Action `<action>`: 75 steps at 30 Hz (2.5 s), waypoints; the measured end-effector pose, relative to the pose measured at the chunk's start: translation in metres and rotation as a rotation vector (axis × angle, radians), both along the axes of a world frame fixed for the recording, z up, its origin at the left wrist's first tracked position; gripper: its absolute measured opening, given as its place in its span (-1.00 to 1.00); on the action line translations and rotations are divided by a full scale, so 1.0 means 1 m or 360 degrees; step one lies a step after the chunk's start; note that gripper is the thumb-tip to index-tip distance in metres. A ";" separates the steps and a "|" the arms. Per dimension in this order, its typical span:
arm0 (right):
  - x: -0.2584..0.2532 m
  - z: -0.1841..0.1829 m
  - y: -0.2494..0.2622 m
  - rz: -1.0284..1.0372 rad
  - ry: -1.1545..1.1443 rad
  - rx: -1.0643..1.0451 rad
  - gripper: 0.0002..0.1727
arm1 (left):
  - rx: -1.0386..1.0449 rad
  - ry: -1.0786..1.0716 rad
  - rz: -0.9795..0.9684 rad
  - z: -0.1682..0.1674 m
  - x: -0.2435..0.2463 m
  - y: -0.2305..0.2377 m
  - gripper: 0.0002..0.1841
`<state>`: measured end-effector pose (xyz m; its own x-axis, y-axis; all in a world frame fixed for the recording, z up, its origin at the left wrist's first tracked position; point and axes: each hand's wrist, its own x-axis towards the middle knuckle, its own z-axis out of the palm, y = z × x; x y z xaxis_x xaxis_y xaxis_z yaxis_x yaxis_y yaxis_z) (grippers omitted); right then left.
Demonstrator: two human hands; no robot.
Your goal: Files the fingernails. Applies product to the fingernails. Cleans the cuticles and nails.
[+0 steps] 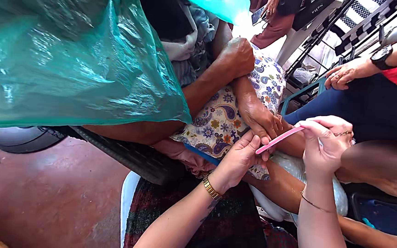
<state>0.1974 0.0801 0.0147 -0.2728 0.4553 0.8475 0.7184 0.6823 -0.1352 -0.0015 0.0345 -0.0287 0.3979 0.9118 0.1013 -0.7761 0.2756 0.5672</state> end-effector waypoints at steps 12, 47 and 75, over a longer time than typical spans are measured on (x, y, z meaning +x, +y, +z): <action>-0.002 0.006 -0.020 0.0024 -0.0104 -0.0208 -0.85 | 0.0043 0.0053 -0.0005 -0.001 0.000 0.002 -0.73; -0.056 -0.035 -0.080 -0.0068 0.0398 -0.0282 -0.83 | -0.0010 0.0068 -0.0013 0.000 -0.001 0.002 -0.73; -0.016 -0.028 -0.100 -0.0524 0.0202 -0.0159 -0.81 | -0.0013 0.0174 -0.0012 0.004 0.000 0.000 -0.72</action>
<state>0.1819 -0.0198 -0.0130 0.0067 0.5836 0.8120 0.8706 0.3961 -0.2918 -0.0014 0.0344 -0.0242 0.4130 0.9094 0.0496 -0.7078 0.2862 0.6459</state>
